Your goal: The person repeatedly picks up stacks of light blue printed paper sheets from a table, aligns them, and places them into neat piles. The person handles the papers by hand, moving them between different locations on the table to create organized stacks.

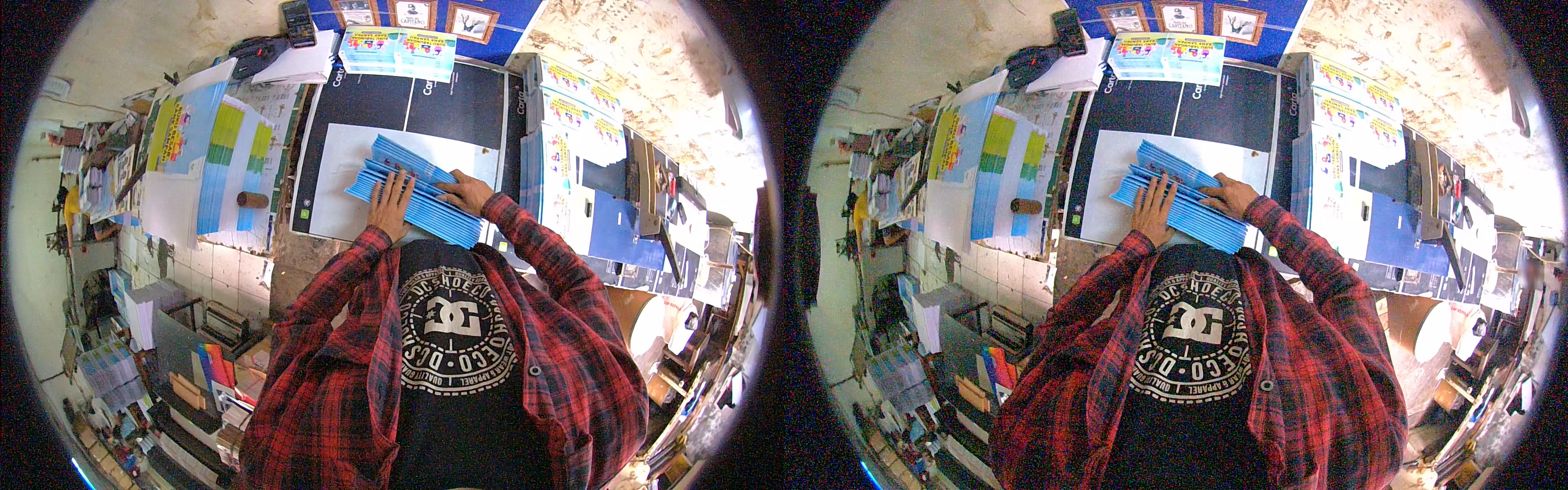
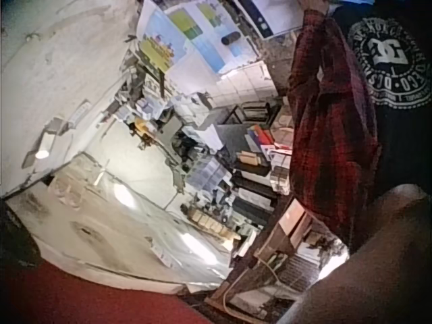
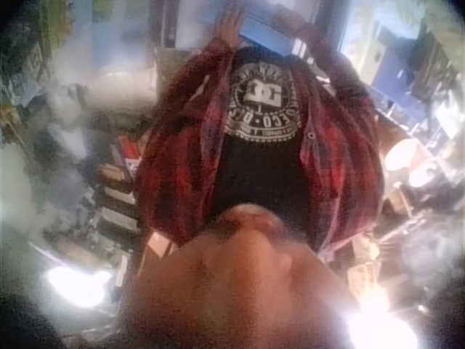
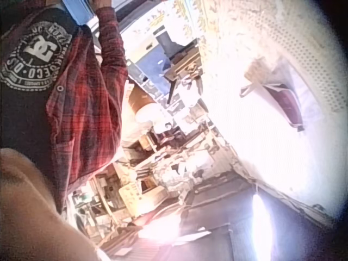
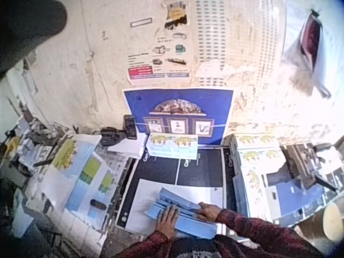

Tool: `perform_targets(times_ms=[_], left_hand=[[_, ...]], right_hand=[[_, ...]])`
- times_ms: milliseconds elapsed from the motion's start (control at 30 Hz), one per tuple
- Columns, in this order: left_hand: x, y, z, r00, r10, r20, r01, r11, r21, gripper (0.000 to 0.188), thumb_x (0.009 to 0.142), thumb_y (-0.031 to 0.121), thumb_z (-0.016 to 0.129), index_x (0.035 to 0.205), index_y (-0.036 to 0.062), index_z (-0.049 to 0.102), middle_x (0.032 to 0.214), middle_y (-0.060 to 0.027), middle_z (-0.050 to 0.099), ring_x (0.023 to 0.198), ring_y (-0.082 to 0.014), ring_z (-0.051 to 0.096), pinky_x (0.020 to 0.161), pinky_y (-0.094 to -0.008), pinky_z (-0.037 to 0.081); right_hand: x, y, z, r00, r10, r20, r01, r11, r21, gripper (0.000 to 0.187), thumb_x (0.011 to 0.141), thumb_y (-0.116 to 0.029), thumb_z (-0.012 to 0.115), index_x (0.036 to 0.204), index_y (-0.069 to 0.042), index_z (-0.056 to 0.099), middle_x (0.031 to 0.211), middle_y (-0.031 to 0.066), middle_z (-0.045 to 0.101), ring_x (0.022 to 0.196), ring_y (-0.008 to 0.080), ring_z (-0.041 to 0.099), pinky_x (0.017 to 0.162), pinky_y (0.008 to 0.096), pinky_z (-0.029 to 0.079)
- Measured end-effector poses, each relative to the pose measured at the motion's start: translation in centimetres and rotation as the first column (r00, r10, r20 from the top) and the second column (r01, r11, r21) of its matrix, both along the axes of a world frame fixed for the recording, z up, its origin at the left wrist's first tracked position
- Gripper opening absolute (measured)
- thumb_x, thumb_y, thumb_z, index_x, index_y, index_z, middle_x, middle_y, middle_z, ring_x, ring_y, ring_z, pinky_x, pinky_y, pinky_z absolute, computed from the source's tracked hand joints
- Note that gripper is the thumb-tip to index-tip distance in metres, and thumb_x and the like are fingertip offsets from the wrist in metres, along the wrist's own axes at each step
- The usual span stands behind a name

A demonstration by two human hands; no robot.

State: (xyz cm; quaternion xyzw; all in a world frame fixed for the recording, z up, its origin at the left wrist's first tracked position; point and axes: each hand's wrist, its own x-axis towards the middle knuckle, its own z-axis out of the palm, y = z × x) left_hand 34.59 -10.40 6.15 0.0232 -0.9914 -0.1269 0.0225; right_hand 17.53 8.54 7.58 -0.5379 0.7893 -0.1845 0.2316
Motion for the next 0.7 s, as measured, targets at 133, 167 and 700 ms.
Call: perform_targets(times_ms=[133, 167, 700], left_hand=[[0.4, 0.0, -0.8, 0.999, 0.021, -0.043, -0.021, 1.000, 0.017, 0.106, 0.060, 0.022, 0.078, 0.147, 0.0125, 0.018, 0.145, -0.0149, 0.025, 0.139, -0.0334, 0.016, 0.113, -0.0503, 0.011], [0.3, 0.0, -0.8, 0.999, 0.021, -0.041, -0.021, 1.000, 0.010, 0.105, 0.060, 0.022, 0.078, 0.146, 0.0123, 0.018, 0.143, -0.0148, 0.027, 0.138, -0.0336, 0.017, 0.113, -0.0504, 0.012], [-0.1, 0.1, 0.5, 0.998, -0.005, 0.066, 0.009, 0.997, -0.071, 0.107, 0.061, 0.028, 0.078, 0.147, 0.0114, 0.016, 0.153, -0.0102, 0.013, 0.141, -0.0304, 0.012, 0.113, -0.0490, 0.009]], right_hand=[[0.2, -0.1, 0.5, 0.999, -0.018, 0.029, 0.017, 1.000, 0.013, 0.046, 0.092, -0.049, 0.046, 0.124, -0.019, 0.058, 0.109, 0.0198, 0.051, 0.091, 0.0357, 0.060, 0.080, 0.0431, 0.051], [0.2, -0.1, 0.7, 0.999, -0.028, 0.043, 0.027, 0.999, 0.027, 0.045, 0.091, -0.050, 0.046, 0.123, -0.019, 0.058, 0.110, 0.0203, 0.051, 0.093, 0.0369, 0.060, 0.081, 0.0440, 0.051], [0.4, -0.2, -1.3, 0.998, -0.038, -0.051, 0.033, 0.995, -0.096, 0.039, 0.092, -0.039, 0.046, 0.115, -0.011, 0.061, 0.112, 0.0210, 0.053, 0.089, 0.0380, 0.061, 0.081, 0.0443, 0.051]])
